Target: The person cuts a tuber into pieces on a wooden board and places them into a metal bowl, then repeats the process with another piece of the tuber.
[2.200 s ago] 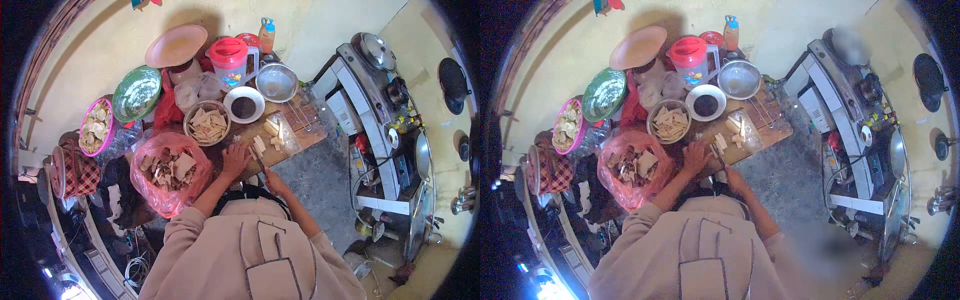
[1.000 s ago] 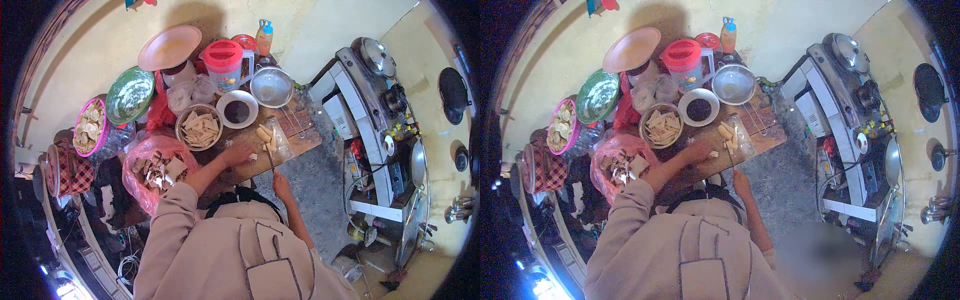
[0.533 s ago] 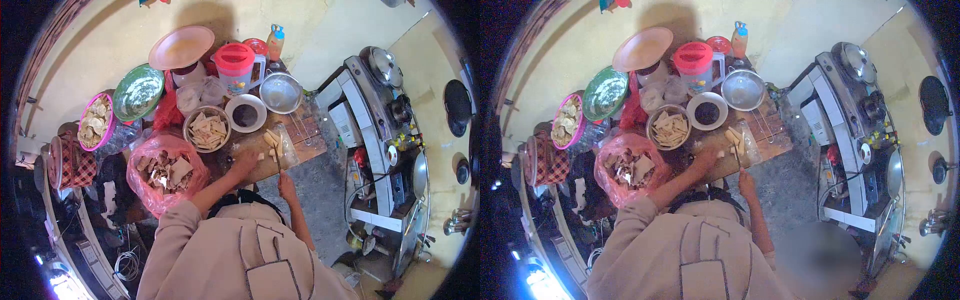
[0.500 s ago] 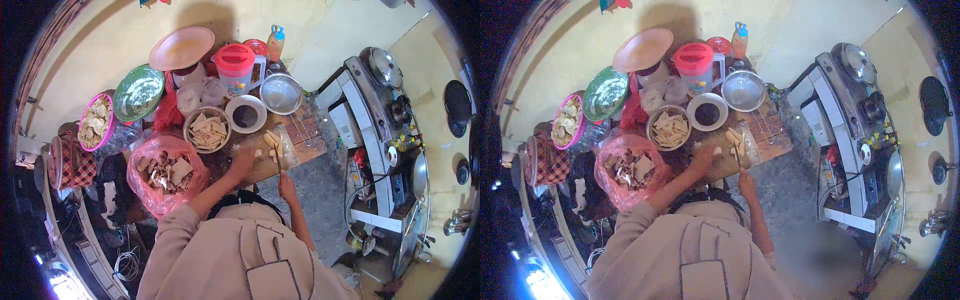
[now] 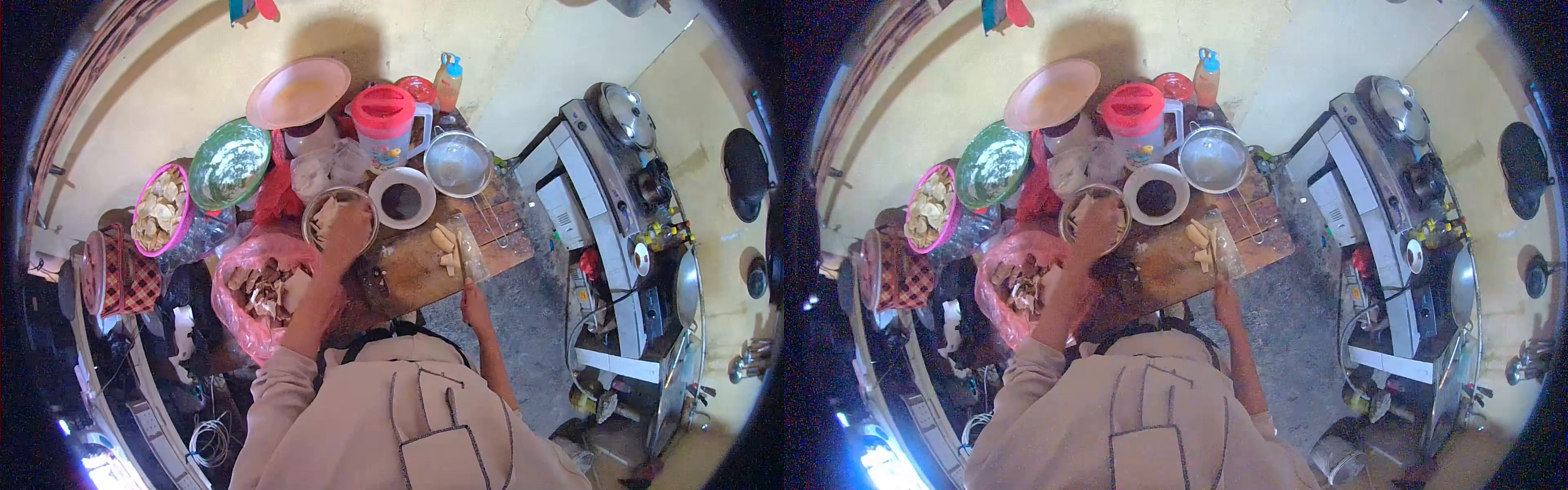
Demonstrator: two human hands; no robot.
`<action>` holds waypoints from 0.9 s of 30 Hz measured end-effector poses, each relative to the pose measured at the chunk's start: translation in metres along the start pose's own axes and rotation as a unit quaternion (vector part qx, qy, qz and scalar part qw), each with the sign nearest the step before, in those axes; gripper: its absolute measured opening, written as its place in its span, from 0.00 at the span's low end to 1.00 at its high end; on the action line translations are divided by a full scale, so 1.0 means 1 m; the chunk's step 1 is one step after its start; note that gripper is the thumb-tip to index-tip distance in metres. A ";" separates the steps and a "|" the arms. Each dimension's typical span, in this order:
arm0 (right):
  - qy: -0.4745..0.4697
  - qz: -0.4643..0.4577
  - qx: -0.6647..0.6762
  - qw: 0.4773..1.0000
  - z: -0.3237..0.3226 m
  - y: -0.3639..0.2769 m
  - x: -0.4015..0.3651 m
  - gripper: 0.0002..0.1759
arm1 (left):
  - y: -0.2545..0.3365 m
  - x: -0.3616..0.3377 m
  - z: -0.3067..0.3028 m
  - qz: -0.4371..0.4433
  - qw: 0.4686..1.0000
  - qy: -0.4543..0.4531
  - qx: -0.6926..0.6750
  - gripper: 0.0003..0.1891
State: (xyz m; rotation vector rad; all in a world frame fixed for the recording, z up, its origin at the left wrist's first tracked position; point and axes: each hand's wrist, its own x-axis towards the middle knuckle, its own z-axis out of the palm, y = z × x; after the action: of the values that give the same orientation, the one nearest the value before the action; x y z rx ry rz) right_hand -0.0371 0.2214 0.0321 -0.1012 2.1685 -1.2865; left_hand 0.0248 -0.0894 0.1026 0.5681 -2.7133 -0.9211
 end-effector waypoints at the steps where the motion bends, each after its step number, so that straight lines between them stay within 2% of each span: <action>1: 0.015 -0.012 -0.002 1.000 -0.003 0.007 0.004 0.31 | 0.010 -0.002 0.027 0.042 0.999 0.010 -0.001 0.14; 2: 0.030 -0.024 -0.004 0.999 -0.008 0.020 0.011 0.31 | 0.018 -0.007 0.058 0.084 0.996 0.021 -0.002 0.13; 4: 0.043 -0.026 0.011 0.999 -0.015 0.029 0.015 0.31 | 0.045 -0.008 0.095 0.121 0.987 -0.098 0.036 0.11; 7: 0.051 -0.003 0.047 0.998 -0.025 0.025 0.007 0.31 | 0.049 0.008 0.146 0.226 0.964 -0.003 0.141 0.10; 10: 0.067 0.013 0.060 0.996 -0.030 0.016 -0.005 0.30 | 0.039 0.016 0.157 0.337 0.923 0.023 0.183 0.11; 12: 0.059 0.036 0.086 0.994 -0.029 0.011 -0.013 0.31 | 0.030 0.020 0.156 0.377 0.902 0.024 0.208 0.11; 16: 0.068 0.048 0.048 0.995 -0.025 0.029 -0.007 0.29 | 0.004 0.017 0.150 0.433 0.874 0.001 0.219 0.13; 19: 0.059 0.030 0.005 0.998 -0.019 0.049 0.005 0.29 | -0.011 0.006 0.146 0.413 0.898 -0.069 0.136 0.14; 20: 0.053 0.018 -0.007 0.998 -0.018 0.051 0.008 0.28 | -0.016 -0.001 0.145 0.401 0.905 -0.067 0.122 0.15; 22: 0.042 -0.036 -0.043 0.998 -0.010 0.052 0.013 0.28 | -0.026 -0.018 0.142 0.378 0.919 -0.063 0.097 0.15; 24: 0.041 -0.110 -0.095 0.989 0.000 0.050 0.016 0.28 | -0.026 -0.040 0.131 0.315 0.941 -0.067 0.103 0.15; 27: 0.070 -0.198 -0.176 0.962 0.020 0.022 0.003 0.28 | -0.016 -0.060 0.116 0.247 0.964 -0.064 0.078 0.19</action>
State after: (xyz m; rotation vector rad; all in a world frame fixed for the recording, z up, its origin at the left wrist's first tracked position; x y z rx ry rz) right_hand -0.0240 0.2162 0.0061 -0.6340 2.5718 -1.1193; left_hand 0.0453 -0.0130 -0.0027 -0.1554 -2.8484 -0.6342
